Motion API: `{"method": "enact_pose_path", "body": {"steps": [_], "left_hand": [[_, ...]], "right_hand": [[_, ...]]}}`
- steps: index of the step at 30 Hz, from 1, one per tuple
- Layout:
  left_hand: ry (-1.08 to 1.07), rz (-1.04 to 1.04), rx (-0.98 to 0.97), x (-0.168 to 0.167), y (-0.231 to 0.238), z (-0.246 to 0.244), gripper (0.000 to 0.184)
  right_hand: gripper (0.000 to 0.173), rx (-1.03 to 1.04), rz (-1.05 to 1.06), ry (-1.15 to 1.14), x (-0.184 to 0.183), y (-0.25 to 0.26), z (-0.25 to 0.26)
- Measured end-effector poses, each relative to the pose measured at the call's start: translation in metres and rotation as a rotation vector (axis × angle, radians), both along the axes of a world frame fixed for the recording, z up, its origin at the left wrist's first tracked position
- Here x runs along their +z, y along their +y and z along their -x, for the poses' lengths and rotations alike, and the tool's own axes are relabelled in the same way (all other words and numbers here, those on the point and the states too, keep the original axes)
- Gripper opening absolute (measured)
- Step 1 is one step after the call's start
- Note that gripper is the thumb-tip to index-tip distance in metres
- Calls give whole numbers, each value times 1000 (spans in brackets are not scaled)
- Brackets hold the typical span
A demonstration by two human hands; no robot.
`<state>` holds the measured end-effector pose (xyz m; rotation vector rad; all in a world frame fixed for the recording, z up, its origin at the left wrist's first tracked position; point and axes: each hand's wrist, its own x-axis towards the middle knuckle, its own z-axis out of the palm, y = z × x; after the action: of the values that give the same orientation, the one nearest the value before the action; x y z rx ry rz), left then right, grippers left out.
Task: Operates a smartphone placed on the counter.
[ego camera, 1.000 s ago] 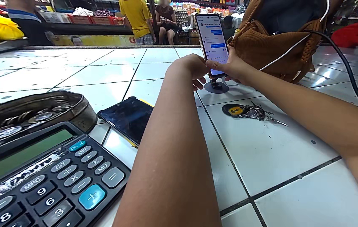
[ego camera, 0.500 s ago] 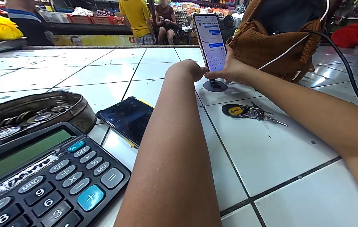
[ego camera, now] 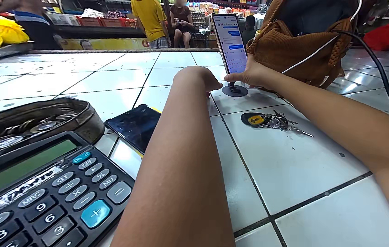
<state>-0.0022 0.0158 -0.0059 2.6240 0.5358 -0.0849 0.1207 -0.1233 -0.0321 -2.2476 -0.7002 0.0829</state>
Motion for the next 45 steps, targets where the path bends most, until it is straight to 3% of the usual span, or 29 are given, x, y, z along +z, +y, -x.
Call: {"method": "enact_pose_path", "body": {"steps": [13, 45], "left_hand": [[-8, 23, 43, -1, 2, 1, 46], [16, -26, 12, 0, -1, 2, 44]], "right_hand": [[119, 18, -57, -22, -6, 0, -9], [122, 7, 96, -82, 0, -11, -8]]}}
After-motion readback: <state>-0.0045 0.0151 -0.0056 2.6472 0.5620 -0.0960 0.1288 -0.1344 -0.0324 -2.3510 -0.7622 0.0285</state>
